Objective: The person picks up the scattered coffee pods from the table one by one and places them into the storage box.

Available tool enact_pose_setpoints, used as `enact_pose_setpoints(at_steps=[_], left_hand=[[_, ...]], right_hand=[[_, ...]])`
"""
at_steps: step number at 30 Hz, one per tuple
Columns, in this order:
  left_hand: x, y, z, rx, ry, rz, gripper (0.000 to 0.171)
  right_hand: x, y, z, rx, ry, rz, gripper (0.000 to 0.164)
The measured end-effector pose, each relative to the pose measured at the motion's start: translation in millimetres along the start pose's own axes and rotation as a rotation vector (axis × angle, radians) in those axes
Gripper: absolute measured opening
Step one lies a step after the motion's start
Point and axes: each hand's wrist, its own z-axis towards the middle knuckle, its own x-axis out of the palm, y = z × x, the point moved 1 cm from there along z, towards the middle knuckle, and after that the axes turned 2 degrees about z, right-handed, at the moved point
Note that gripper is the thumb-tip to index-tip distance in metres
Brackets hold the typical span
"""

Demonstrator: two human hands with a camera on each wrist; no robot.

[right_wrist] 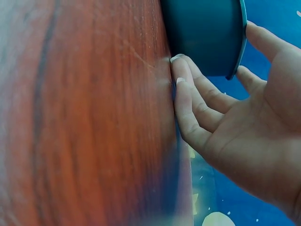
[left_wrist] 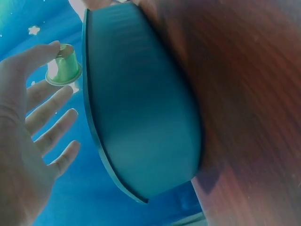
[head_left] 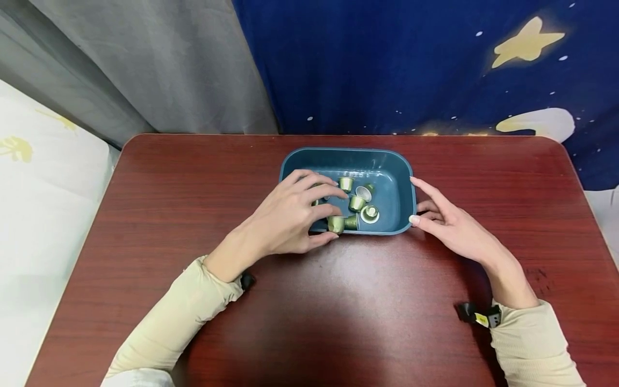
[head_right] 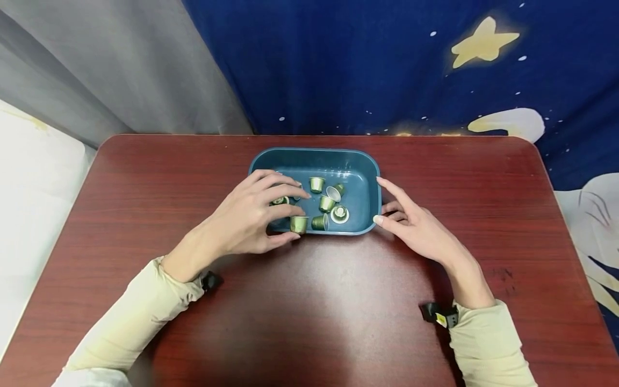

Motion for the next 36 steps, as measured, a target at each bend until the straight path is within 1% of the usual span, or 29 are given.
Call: enact_pose_setpoints(at_steps=[7,12,17,20,27,30,36], left_hand=[[0.9,10.5,2.2,-0.020,0.011,0.003,0.026],[2.3,16.9,5.9,-0.033,0.018,0.007,0.028],[4.1,23.1,9.5,-0.064,0.053,0.020,0.032],[4.9,26.3,11.0,-0.082,0.072,0.021,0.033],[8.0,31.6,12.0,-0.107,0.086,0.002,0.032],[10.0,34.0,12.3,-0.124,0.111,-0.006,0.032],[14.9,39.1,14.2,-0.167,0.193,0.001,0.033]], right_hand=[[-2,-1,1,-0.020,0.032,-0.007,0.072],[-3,1,0,-0.011,0.018,0.004,0.072],[-3,2,1,0.002,0.005,0.013,0.071],[-4,2,2,-0.001,0.003,0.013,0.072],[-5,0,3,-0.024,0.021,0.008,0.072],[-3,-1,3,-0.034,0.036,0.006,0.073],[-1,-3,2,-0.041,0.037,-0.008,0.074]])
